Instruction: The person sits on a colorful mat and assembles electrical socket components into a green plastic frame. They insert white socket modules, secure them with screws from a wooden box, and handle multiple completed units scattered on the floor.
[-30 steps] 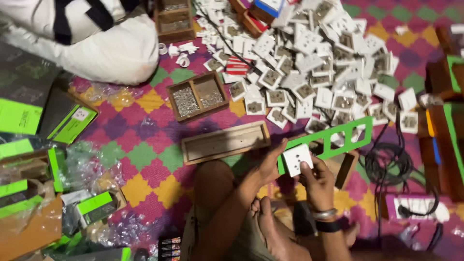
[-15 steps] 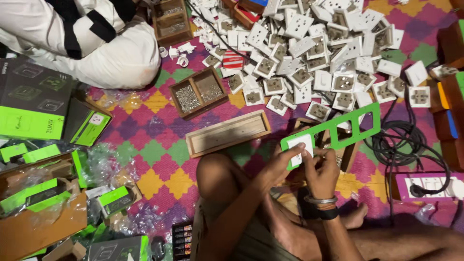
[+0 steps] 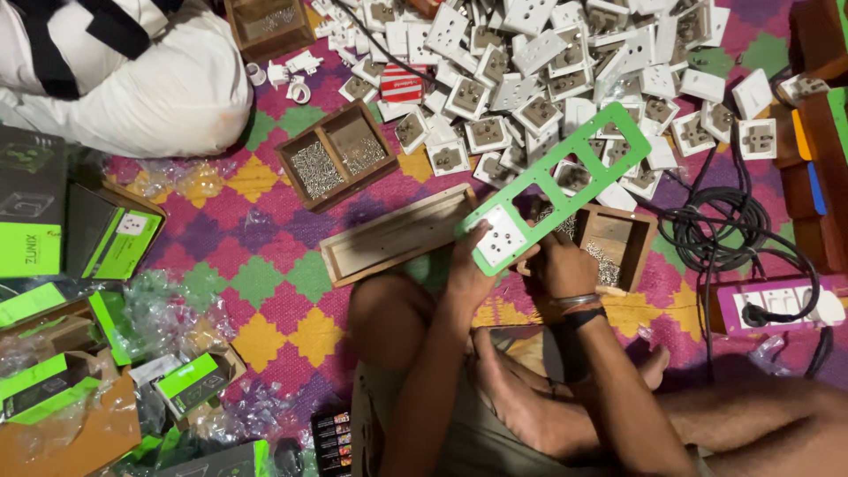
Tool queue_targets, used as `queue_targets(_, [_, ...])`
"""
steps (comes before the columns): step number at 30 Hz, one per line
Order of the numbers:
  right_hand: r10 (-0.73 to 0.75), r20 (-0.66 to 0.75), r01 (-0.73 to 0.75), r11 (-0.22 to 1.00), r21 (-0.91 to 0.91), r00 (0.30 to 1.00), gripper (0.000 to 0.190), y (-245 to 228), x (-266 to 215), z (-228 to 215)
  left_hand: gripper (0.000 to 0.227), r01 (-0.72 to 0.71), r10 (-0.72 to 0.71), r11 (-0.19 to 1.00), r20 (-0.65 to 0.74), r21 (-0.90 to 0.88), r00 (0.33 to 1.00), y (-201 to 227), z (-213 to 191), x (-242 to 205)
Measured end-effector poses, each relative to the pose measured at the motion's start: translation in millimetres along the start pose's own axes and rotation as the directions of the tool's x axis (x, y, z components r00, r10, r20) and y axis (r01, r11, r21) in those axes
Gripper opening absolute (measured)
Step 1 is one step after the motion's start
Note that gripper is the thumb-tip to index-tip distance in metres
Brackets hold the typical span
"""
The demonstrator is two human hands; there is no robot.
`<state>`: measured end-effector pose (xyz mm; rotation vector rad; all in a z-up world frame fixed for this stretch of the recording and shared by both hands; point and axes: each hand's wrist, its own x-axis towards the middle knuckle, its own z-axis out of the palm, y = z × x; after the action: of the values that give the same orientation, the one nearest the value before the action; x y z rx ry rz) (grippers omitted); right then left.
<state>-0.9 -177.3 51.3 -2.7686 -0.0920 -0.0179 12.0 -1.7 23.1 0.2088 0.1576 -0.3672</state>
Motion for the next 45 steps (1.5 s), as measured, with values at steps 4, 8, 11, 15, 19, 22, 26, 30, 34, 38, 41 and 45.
queue_targets(4, [0.013,-0.103,0.002,0.989,0.147,0.995,0.017,4,-4,2,0.052,0.021,-0.021,0.998,-0.004,0.060,1.000,6,4,11])
queue_targets(8, [0.043,-0.256,0.009,0.980,0.200,0.966,0.013,20,-20,6,0.055,0.025,-0.027,0.999,0.033,0.035,0.999,-2,3,9])
queue_targets(11, [0.094,-0.311,0.075,0.868,0.491,0.946,0.014,17,-21,1,0.059,0.020,-0.019,0.996,-0.014,0.085,1.000,-1,9,9])
queue_targets(15, [0.273,-0.049,-0.133,0.609,0.782,0.961,0.018,7,-39,-21,0.060,-0.007,0.004,0.988,0.019,0.156,1.000,-1,17,8])
queue_targets(19, [0.251,0.080,-0.207,0.536,0.818,0.965,0.019,-8,-42,-32,0.061,-0.007,-0.004,0.967,0.043,0.254,0.999,-7,20,5])
queue_targets(22, [0.284,0.111,-0.239,0.467,0.851,0.952,0.019,-19,-37,-34,0.061,0.006,-0.024,0.950,0.056,0.311,0.998,-10,20,-1])
queue_targets(26, [0.292,0.031,-0.166,0.453,0.876,0.956,0.019,-24,-38,-34,0.061,0.043,-0.064,0.949,0.059,0.314,0.996,-15,15,-1])
queue_targets(30, [0.334,-0.003,-0.209,0.598,0.774,0.943,0.019,-23,-37,-27,0.059,0.030,-0.053,0.951,0.065,0.307,0.996,-17,14,1])
queue_targets(34, [0.385,-0.024,-0.202,0.535,0.821,0.923,0.025,-18,-32,-20,0.062,0.054,-0.078,0.974,0.101,0.222,0.992,-14,18,-3])
queue_targets(38, [0.435,0.140,-0.320,0.376,0.870,0.890,0.027,-19,-26,-19,0.064,0.046,-0.052,0.996,0.077,0.070,0.996,-10,23,-5])
queue_targets(41, [0.434,0.089,-0.225,0.273,0.935,0.896,0.029,-30,-26,-20,0.064,0.034,-0.041,0.996,0.084,0.084,0.996,-10,23,-6])
queue_targets(45, [0.325,0.090,-0.159,0.195,0.968,0.942,0.028,-42,-24,-26,0.061,0.072,-0.069,0.997,0.183,-0.006,0.981,-14,17,-6])
